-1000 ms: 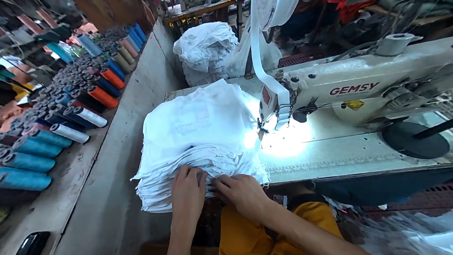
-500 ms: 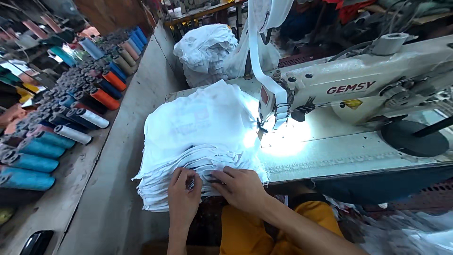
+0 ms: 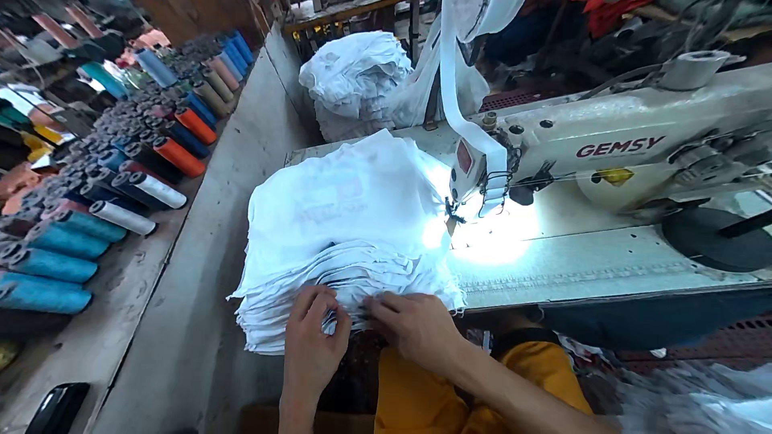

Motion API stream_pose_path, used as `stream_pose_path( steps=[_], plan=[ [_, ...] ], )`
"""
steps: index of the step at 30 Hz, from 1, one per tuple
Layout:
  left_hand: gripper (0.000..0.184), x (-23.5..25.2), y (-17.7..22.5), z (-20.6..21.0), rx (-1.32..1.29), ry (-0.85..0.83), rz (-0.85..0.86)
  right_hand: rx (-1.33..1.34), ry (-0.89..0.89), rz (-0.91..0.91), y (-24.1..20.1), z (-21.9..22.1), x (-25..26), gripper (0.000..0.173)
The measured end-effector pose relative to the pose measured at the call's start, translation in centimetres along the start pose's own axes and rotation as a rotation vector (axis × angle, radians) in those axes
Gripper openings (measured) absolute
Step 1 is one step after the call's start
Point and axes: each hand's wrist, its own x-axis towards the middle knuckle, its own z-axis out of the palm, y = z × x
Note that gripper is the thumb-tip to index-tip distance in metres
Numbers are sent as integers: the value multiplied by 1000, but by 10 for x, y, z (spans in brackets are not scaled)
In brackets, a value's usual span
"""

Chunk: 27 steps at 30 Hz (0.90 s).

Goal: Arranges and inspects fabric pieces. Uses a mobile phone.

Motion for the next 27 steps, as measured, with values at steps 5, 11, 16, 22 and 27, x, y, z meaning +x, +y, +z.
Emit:
stream_pose_path(
  steps=[5, 11, 16, 22, 27],
  plan=[
    [15, 15, 0, 10, 232, -147, 71, -22, -32, -81, 4, 1, -7, 24],
    [11, 16, -1, 9, 190, -160, 74, 43, -87, -38, 6, -7, -8, 30],
    [14, 2, 3, 8, 55, 16, 21, 140, -74, 17, 7, -15, -6, 33],
    [12, -15, 8, 20, 41, 239, 24, -5, 58, 7, -2, -8, 13, 32],
    [11, -23, 11, 28, 124, 346, 44, -66, 57, -127, -12, 1, 23, 25]
  ],
)
